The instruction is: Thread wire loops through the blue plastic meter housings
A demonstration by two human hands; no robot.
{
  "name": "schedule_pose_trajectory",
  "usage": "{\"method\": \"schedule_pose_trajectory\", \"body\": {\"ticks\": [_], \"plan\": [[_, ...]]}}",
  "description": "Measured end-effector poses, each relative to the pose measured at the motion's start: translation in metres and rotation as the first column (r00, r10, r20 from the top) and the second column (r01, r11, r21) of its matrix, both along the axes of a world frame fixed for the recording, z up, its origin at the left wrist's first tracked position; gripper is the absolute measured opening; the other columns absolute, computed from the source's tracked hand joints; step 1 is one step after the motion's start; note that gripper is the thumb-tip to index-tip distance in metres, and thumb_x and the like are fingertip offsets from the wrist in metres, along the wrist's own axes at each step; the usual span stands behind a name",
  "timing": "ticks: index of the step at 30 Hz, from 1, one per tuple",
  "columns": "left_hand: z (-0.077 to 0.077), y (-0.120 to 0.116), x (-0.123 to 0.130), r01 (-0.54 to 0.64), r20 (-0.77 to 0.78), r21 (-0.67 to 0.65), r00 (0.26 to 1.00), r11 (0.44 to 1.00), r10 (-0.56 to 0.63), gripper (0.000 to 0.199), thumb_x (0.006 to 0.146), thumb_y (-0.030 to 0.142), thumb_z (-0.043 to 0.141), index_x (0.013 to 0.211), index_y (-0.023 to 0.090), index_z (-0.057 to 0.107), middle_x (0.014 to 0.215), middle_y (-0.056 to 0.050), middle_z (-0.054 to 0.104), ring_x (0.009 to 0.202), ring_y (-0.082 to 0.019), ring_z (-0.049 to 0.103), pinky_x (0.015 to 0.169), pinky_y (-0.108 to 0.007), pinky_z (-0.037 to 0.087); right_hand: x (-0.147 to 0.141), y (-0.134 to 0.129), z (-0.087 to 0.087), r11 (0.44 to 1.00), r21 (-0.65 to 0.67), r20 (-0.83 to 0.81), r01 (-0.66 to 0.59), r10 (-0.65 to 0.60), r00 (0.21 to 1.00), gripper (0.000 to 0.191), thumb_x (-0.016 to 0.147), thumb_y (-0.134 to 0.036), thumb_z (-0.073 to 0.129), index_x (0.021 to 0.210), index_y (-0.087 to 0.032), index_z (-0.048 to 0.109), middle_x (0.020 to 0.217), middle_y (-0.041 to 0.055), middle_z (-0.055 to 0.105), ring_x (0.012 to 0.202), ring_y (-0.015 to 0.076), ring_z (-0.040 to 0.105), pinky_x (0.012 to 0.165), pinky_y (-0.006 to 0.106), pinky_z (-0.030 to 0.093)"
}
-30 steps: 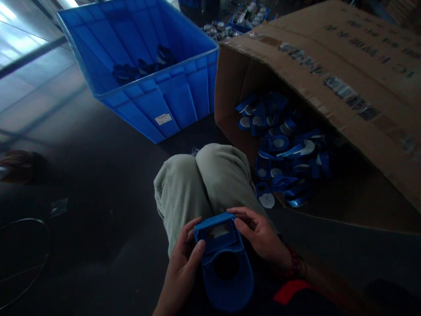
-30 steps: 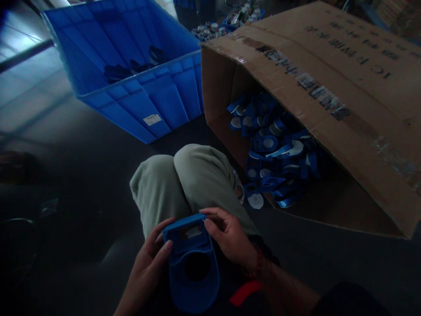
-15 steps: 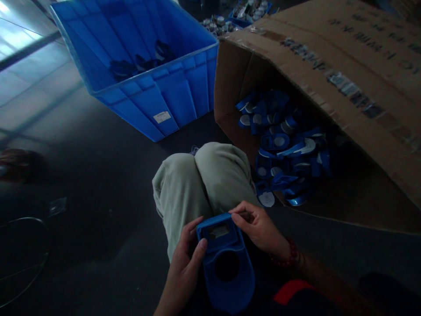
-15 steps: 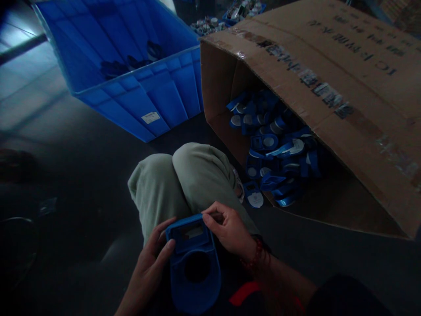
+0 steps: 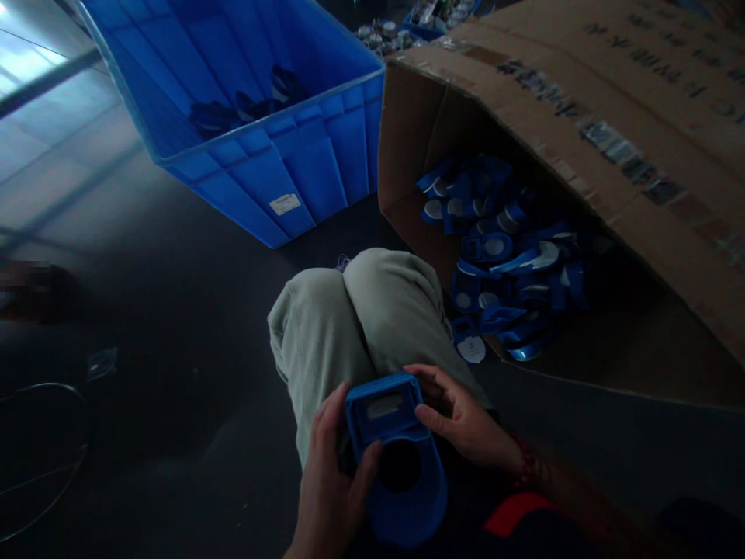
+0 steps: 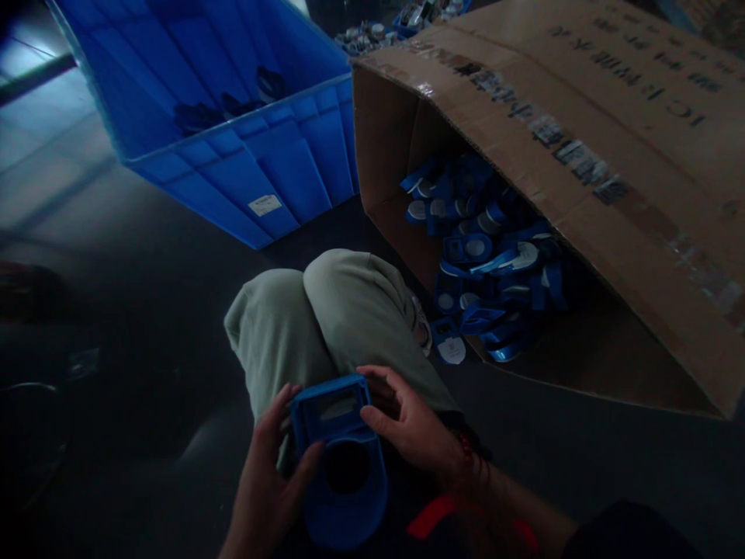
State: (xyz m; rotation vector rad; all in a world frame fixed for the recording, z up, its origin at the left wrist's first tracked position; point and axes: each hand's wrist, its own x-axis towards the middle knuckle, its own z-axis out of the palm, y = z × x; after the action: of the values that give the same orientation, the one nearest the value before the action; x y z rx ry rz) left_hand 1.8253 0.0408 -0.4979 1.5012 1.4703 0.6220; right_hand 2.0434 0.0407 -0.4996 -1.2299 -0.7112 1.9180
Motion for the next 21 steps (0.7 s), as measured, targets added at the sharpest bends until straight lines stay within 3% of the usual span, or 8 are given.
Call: {"method": "schedule_pose_trajectory", "body": {"ticks": [1, 3, 6, 10, 13, 16, 19, 21], "plan": [[0.000, 0.000, 0.000, 0.062, -0.123, 0.194, 0.992, 0.979, -0.039, 0.060, 0.079, 0.030, 0.069, 0.134, 0.036, 0.045, 0.144, -0.007, 0.043, 0.130, -0.033, 0.043, 0.106, -0.053, 0.036, -0.001, -0.001, -0.001, 1.000, -0.003, -0.009, 0.003, -0.003, 1.000, 0.050, 0.087, -0.040, 0.063, 0.130, -0.027, 0.041, 0.133, 0.0086, 0.054, 0.123, 0.0203, 0.053, 0.101, 0.040, 0.046], [0.003, 0.002, 0.002, 0.283, -0.330, 0.434, 0.933, 0.855, -0.141, 0.045, 0.074, 0.026, 0.073, 0.116, 0.035, 0.061, 0.144, -0.005, 0.044, 0.129, -0.034, 0.043, 0.109, -0.054, 0.030, -0.003, -0.004, -0.003, 1.000, 0.002, 0.009, -0.008, 0.008, 1.000, 0.048, 0.089, -0.043, 0.059, 0.131, -0.026, 0.041, 0.134, 0.0093, 0.053, 0.123, 0.0204, 0.053, 0.101, 0.039, 0.046], [0.007, 0.008, 0.007, 0.498, -0.491, 0.476, 0.834, 0.725, -0.251, 0.019, 0.076, 0.023, 0.070, 0.094, 0.029, 0.069, 0.141, -0.005, 0.050, 0.129, -0.033, 0.043, 0.110, -0.052, 0.025, -0.003, -0.006, -0.005, 0.999, 0.043, 0.077, -0.034, 0.031, 0.997, 0.045, 0.091, -0.044, 0.056, 0.129, -0.024, 0.044, 0.133, 0.0100, 0.054, 0.124, 0.0209, 0.051, 0.104, 0.041, 0.043], [0.008, 0.010, 0.010, 0.521, -0.530, 0.487, 0.814, 0.701, -0.237, 0.010, 0.080, 0.017, 0.065, 0.085, 0.025, 0.068, 0.131, -0.008, 0.060, 0.124, -0.030, 0.050, 0.106, -0.049, 0.033, -0.006, -0.010, -0.005, 0.995, 0.085, 0.107, -0.050, 0.041, 0.993, 0.052, 0.088, -0.039, 0.062, 0.133, -0.025, 0.039, 0.135, 0.0093, 0.052, 0.125, 0.0213, 0.051, 0.107, 0.042, 0.040], [0.007, 0.009, 0.010, 0.506, -0.530, 0.487, 0.819, 0.712, -0.219, 0.010, 0.081, 0.018, 0.065, 0.085, 0.025, 0.068, 0.129, -0.007, 0.062, 0.122, -0.031, 0.053, 0.104, -0.050, 0.036, -0.010, -0.011, -0.005, 0.994, 0.088, 0.115, -0.064, 0.054, 0.992, 0.068, 0.080, -0.034, 0.072, 0.136, -0.028, 0.034, 0.136, 0.0076, 0.051, 0.126, 0.0222, 0.049, 0.108, 0.043, 0.039], [0.007, 0.006, 0.009, 0.463, -0.474, 0.445, 0.848, 0.767, -0.238, 0.020, 0.079, 0.021, 0.067, 0.097, 0.030, 0.068, 0.133, -0.006, 0.058, 0.123, -0.033, 0.051, 0.103, -0.053, 0.037, -0.013, -0.013, -0.008, 0.996, 0.079, 0.118, -0.042, 0.032, 0.992, 0.072, 0.078, -0.033, 0.074, 0.137, -0.030, 0.034, 0.137, 0.0075, 0.050, 0.128, 0.0239, 0.047, 0.109, 0.044, 0.038], [0.008, -0.002, 0.008, 0.184, -0.270, 0.350, 0.959, 0.918, -0.089, 0.036, 0.079, 0.024, 0.068, 0.114, 0.032, 0.061, 0.141, -0.006, 0.048, 0.129, -0.034, 0.044, 0.106, -0.055, 0.035, -0.013, -0.013, -0.010, 0.997, 0.076, 0.135, -0.022, 0.011, 0.991, 0.071, 0.078, -0.034, 0.074, 0.137, -0.030, 0.035, 0.136, 0.0076, 0.051, 0.127, 0.0256, 0.048, 0.109, 0.046, 0.037], [0.006, -0.007, 0.007, -0.087, -0.068, 0.124, 0.993, 0.988, 0.096, 0.040, 0.082, 0.029, 0.064, 0.120, 0.030, 0.053, 0.143, -0.009, 0.043, 0.131, -0.033, 0.042, 0.107, -0.054, 0.037, -0.013, -0.014, -0.011, 0.996, 0.088, 0.177, -0.029, 0.013, 0.984, 0.072, 0.077, -0.035, 0.075, 0.137, -0.031, 0.035, 0.135, 0.0078, 0.051, 0.127, 0.0267, 0.048, 0.109, 0.047, 0.037]]}}
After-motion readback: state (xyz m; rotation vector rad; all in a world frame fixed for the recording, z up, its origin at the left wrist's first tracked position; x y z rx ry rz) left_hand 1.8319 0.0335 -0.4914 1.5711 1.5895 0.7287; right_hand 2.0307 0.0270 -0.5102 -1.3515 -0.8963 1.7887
